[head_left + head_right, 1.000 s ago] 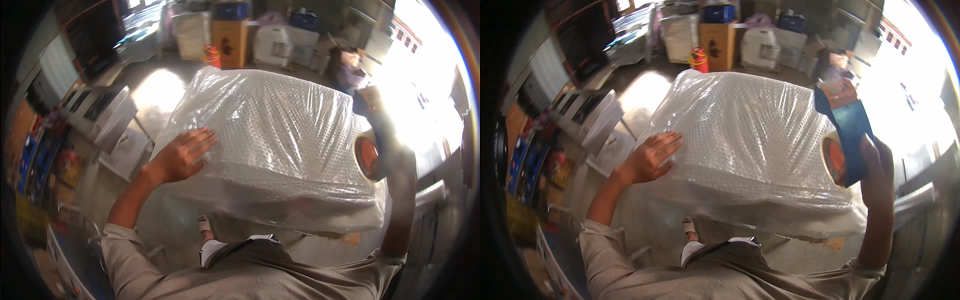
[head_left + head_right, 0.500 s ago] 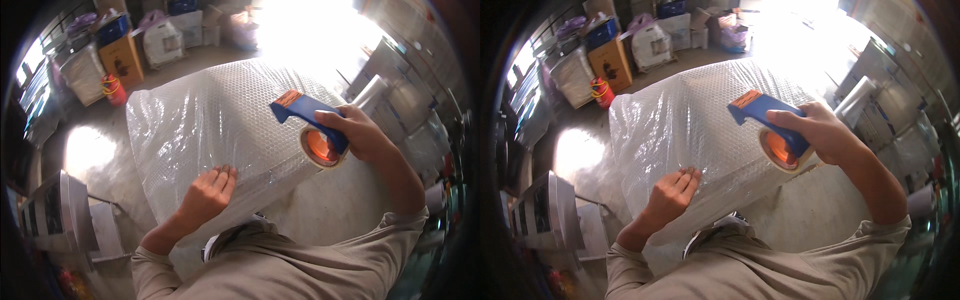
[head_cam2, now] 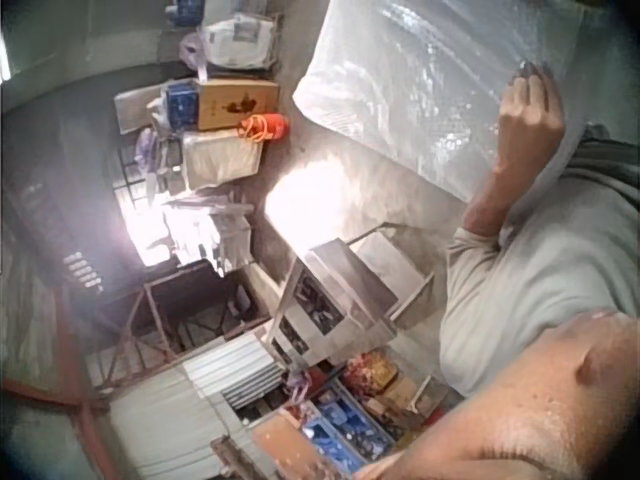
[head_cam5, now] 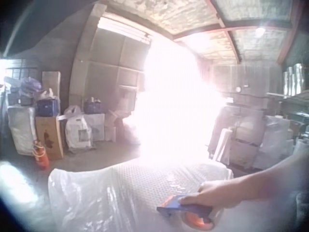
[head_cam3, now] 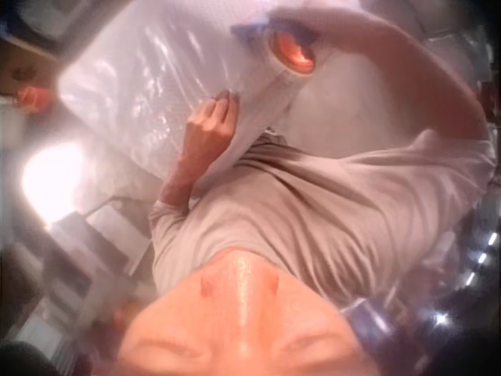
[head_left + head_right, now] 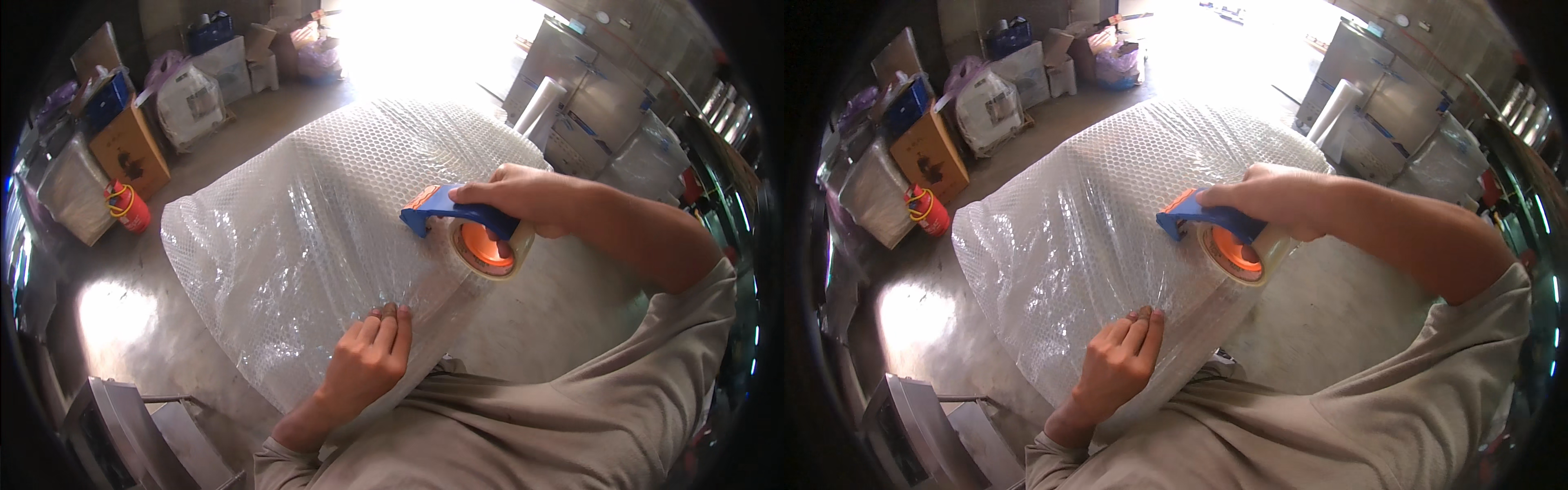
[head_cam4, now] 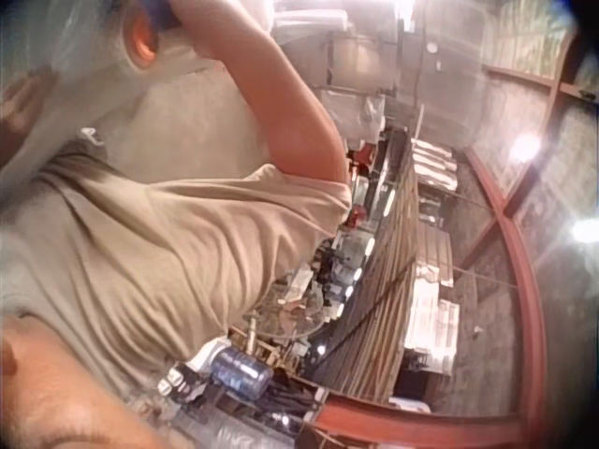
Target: The person wraps a large rectangular object with bubble wrap and secures it with packing tape. They fold the bubble wrap over the object, smooth it down, and apply tape to seal the edges.
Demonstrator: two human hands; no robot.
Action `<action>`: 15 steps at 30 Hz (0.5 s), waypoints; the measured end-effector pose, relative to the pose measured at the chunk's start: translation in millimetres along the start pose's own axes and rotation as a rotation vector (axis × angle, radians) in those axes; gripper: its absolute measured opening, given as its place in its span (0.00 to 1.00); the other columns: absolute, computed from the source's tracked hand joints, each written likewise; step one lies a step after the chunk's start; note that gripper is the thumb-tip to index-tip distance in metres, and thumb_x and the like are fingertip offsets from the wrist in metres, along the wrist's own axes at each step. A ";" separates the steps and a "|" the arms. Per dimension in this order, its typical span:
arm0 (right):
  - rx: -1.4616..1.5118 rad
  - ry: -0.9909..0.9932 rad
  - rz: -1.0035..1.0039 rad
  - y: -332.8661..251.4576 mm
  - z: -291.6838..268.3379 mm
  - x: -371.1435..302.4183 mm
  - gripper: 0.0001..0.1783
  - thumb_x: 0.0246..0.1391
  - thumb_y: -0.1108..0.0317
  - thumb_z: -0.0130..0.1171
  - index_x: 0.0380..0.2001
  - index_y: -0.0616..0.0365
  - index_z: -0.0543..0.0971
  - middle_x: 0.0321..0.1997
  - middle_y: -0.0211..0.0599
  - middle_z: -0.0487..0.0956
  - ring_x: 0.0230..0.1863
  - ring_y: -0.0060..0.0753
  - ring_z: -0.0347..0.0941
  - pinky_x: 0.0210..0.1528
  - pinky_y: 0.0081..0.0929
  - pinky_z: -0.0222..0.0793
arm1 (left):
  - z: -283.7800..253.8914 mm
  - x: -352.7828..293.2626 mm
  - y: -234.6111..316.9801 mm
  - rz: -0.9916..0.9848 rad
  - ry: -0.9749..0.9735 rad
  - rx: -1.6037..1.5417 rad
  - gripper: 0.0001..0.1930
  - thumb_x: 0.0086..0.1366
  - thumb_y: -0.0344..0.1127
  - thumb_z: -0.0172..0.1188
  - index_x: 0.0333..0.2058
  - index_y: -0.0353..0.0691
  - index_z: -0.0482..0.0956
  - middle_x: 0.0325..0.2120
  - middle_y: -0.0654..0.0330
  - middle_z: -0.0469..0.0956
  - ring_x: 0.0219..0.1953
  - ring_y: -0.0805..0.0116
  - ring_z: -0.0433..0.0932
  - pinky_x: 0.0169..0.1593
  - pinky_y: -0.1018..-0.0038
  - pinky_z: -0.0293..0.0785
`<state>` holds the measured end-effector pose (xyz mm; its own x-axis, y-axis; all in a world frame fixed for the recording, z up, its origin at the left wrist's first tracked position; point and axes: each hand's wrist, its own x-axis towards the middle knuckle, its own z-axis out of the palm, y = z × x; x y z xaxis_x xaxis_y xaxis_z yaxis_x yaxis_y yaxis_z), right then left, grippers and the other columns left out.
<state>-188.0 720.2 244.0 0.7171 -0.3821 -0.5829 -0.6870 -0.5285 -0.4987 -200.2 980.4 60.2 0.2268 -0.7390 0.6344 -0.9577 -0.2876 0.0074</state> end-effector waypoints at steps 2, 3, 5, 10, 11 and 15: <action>0.050 0.013 0.034 -7.0 3.2 -2.8 0.30 0.63 0.43 0.64 0.33 0.66 0.81 0.26 0.39 0.80 0.21 0.25 0.79 0.24 0.21 0.78 | 2.0 -1.8 -1.3 0.007 0.011 0.000 0.17 0.55 0.23 0.63 0.44 0.25 0.83 0.37 0.47 0.84 0.36 0.60 0.84 0.39 0.71 0.83; 0.042 0.027 0.039 -7.4 5.6 -1.0 0.30 0.63 0.42 0.63 0.33 0.66 0.81 0.26 0.38 0.80 0.22 0.25 0.79 0.25 0.20 0.78 | 2.4 -3.2 -2.0 0.010 0.013 0.007 0.17 0.55 0.23 0.63 0.45 0.25 0.83 0.37 0.46 0.84 0.36 0.59 0.84 0.39 0.71 0.83; 0.024 0.054 0.049 -5.6 9.5 1.2 0.30 0.63 0.41 0.62 0.33 0.64 0.81 0.27 0.37 0.80 0.23 0.24 0.79 0.27 0.19 0.78 | 2.7 -4.5 -3.4 0.009 0.007 0.008 0.17 0.55 0.24 0.63 0.45 0.25 0.83 0.38 0.46 0.84 0.37 0.59 0.84 0.39 0.71 0.83; 0.030 0.050 0.093 0.9 11.5 -8.8 0.30 0.64 0.40 0.61 0.34 0.62 0.82 0.27 0.36 0.81 0.25 0.24 0.79 0.29 0.18 0.78 | 6.0 -7.8 -2.8 0.010 0.002 0.015 0.18 0.55 0.24 0.63 0.45 0.26 0.83 0.38 0.46 0.85 0.38 0.58 0.85 0.40 0.71 0.83; 0.033 0.048 0.112 2.2 11.6 -11.0 0.29 0.64 0.40 0.61 0.34 0.62 0.82 0.28 0.36 0.81 0.25 0.24 0.79 0.29 0.18 0.78 | 5.0 -8.9 -1.8 0.009 -0.004 0.013 0.18 0.55 0.25 0.63 0.46 0.26 0.83 0.38 0.46 0.85 0.38 0.58 0.85 0.40 0.70 0.83; 0.078 -0.077 0.117 10.4 7.7 -15.4 0.32 0.62 0.39 0.60 0.44 0.63 0.80 0.40 0.39 0.81 0.37 0.25 0.80 0.38 0.23 0.77 | 1.2 -10.6 0.0 0.016 -0.028 0.041 0.18 0.55 0.25 0.63 0.46 0.26 0.84 0.38 0.47 0.85 0.38 0.59 0.84 0.40 0.71 0.83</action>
<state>-207.1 726.5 242.9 0.6226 -0.3764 -0.6860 -0.7745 -0.4218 -0.4715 -202.4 987.5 52.6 0.2170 -0.7602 0.6124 -0.9534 -0.2998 -0.0343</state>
